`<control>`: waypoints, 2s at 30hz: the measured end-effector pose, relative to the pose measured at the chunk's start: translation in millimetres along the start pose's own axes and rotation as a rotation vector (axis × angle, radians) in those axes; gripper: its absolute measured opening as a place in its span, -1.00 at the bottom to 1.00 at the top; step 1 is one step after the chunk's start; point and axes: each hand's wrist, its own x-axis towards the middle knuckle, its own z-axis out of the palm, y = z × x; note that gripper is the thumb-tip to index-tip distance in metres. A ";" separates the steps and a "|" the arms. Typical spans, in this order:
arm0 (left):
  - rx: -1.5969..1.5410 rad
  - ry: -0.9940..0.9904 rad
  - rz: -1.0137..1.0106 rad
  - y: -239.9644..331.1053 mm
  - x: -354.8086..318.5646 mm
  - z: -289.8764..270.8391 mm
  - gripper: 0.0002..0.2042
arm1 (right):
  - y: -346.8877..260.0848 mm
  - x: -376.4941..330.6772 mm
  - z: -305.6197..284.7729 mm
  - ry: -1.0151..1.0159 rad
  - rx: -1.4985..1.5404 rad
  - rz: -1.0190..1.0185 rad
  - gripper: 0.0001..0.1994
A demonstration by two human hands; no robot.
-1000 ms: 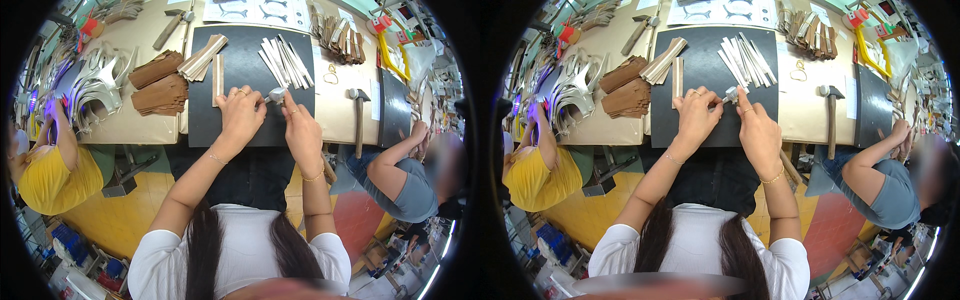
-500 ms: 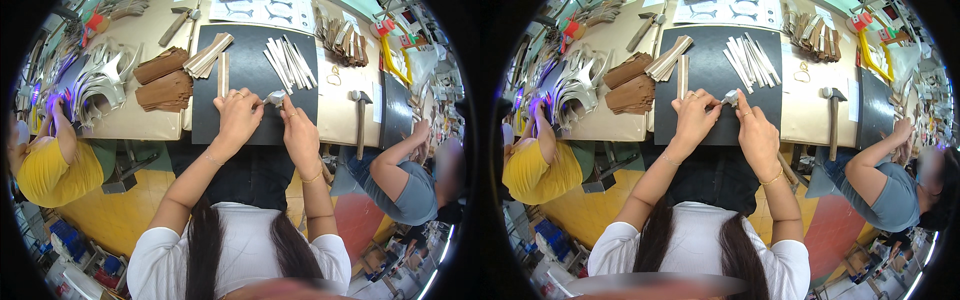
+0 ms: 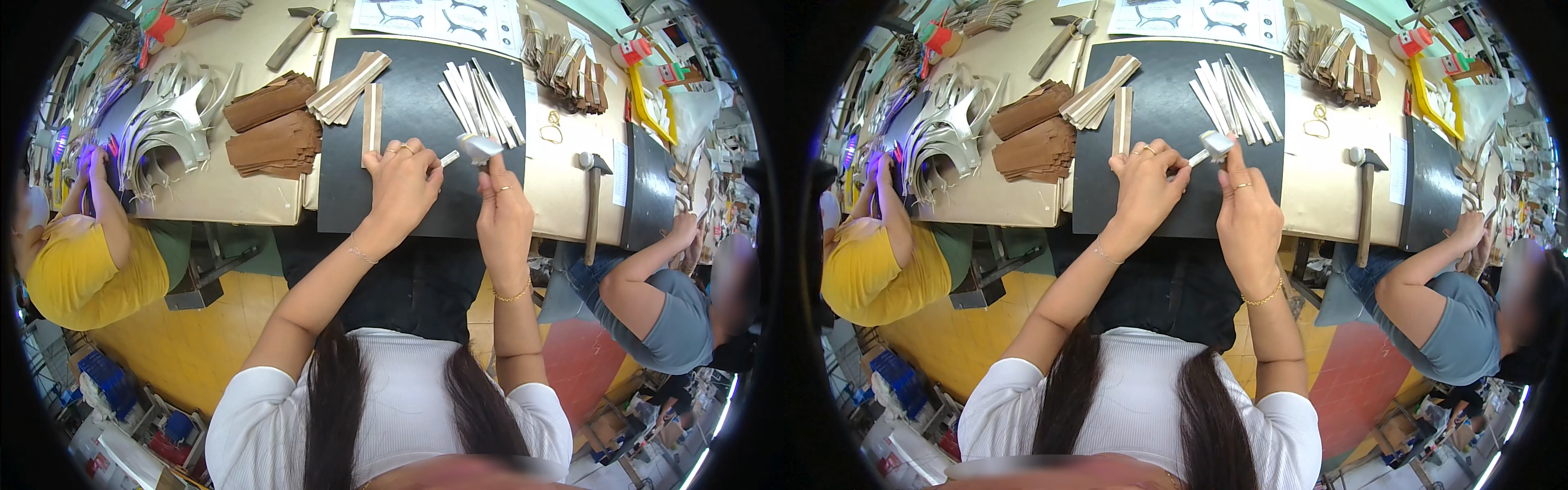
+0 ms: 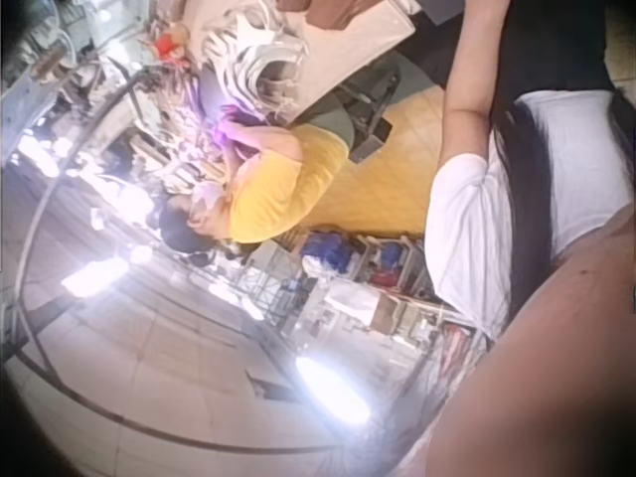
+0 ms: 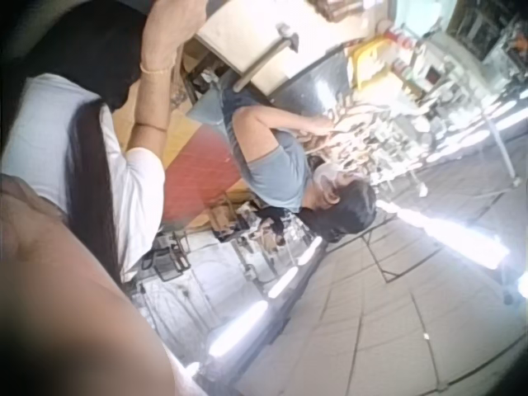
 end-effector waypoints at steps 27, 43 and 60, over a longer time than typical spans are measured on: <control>0.032 0.023 0.004 -3.7 -8.7 -8.4 -0.92 | -14.6 -5.2 -2.1 -0.025 0.020 -0.081 -0.53; -0.040 0.008 -0.060 -6.3 -19.9 -16.2 -0.94 | -18.7 -9.0 -3.3 -0.013 0.056 -0.058 -0.52; -0.026 0.085 -0.020 -14.9 -24.7 -19.6 -0.92 | -9.3 -7.7 4.1 -0.155 -0.117 -0.039 -0.55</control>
